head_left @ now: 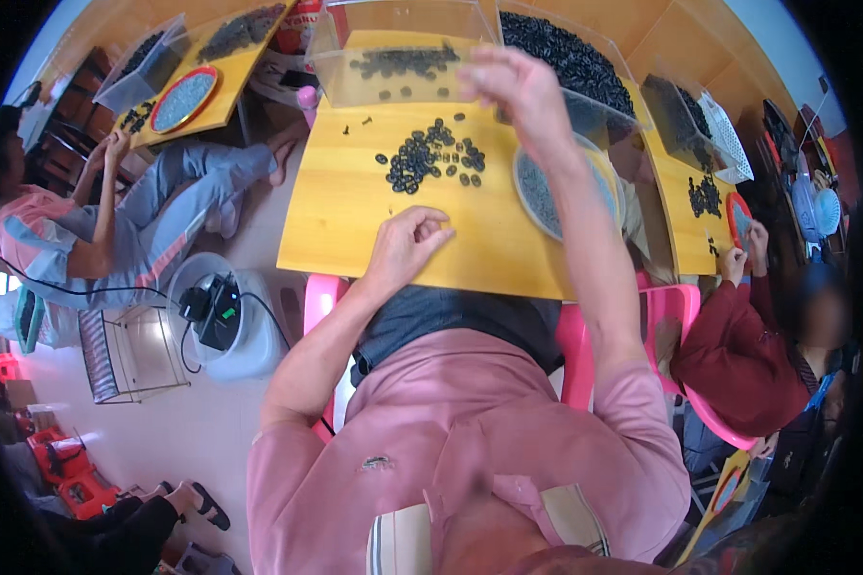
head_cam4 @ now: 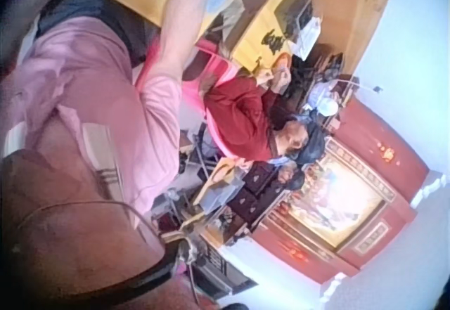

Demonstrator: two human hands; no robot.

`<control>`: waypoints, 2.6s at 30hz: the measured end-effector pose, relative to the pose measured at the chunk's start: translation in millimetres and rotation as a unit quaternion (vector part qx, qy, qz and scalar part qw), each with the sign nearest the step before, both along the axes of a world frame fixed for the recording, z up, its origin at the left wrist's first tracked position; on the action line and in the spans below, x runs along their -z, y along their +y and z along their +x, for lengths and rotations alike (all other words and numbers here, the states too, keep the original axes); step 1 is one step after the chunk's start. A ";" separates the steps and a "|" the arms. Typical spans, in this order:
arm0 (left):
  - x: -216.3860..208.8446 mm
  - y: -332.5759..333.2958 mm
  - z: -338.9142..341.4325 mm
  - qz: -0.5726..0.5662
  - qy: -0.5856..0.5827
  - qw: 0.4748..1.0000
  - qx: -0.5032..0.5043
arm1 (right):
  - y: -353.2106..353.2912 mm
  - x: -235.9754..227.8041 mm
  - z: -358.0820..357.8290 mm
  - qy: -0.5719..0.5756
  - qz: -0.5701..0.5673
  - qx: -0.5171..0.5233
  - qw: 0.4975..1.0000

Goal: The person assembles plastic components by inserting small metal pins into them by hand.

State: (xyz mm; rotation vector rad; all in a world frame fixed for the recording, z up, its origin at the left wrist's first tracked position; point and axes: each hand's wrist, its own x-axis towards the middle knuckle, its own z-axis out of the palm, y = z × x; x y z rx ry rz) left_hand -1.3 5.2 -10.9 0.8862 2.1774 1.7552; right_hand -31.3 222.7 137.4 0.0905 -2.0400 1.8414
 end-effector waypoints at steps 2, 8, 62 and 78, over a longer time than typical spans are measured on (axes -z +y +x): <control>0.1 -2.5 -1.3 -0.014 0.044 0.999 0.005 | -3.5 -3.7 -5.8 0.019 -0.012 0.028 0.999; -4.5 -4.0 -2.6 -0.043 0.055 0.997 0.021 | 4.8 75.1 -6.7 -0.118 0.407 0.066 0.904; 2.3 -4.0 -10.5 0.108 -0.197 0.974 0.032 | 49.4 91.3 84.7 -0.081 0.392 0.247 0.882; 5.6 -4.2 -14.4 0.136 -0.233 0.963 0.008 | 132.0 92.0 108.7 -0.243 0.412 0.347 0.807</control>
